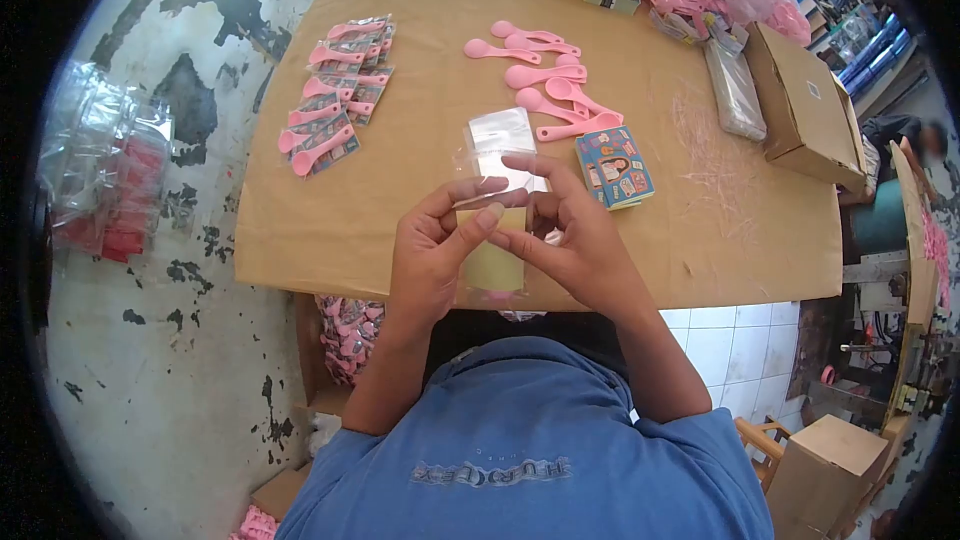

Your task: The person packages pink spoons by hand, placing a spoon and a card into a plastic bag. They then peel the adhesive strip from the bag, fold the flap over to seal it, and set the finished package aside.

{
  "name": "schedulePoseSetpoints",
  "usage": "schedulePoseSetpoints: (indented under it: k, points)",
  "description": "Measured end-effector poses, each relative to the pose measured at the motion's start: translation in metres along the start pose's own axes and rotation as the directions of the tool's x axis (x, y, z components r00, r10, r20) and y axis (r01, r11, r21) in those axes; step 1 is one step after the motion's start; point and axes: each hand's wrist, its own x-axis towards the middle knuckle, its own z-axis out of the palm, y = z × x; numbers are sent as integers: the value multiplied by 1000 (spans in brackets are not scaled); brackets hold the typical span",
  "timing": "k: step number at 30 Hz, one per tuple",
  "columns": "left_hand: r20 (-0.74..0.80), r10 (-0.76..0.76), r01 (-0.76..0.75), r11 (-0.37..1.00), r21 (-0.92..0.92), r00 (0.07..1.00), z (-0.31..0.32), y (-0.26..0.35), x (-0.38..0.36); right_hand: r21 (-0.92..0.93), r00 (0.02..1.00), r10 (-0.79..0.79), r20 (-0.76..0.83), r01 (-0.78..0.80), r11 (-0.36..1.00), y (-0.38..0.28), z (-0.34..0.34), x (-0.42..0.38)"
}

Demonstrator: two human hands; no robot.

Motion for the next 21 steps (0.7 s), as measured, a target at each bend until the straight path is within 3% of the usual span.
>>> schedulePoseSetpoints:
  k: [2,5,8,11,14,21]
  points:
    - [-63,41,-41,999,4,997,-1,-7,0,21,998,58,-8,-58,998,5,-2,-2]
    - [-114,71,-60,994,96,991,-1,-10,-3,-348,921,-271,-280,166,923,7,1,-1]
    - [-148,145,-108,966,234,978,12,-2,-7,-679,756,-632,-169,376,631,0,-5,10]
    - [-161,208,-154,944,292,965,23,-6,-9,-783,731,-681,-44,399,478,-5,-3,20]
    - [-114,205,-141,900,413,972,16,-12,-9,-819,714,-699,-46,373,435,0,3,24]
    - [-58,257,-211,885,414,965,19,-17,-2,-804,691,-715,-103,365,469,10,0,23]
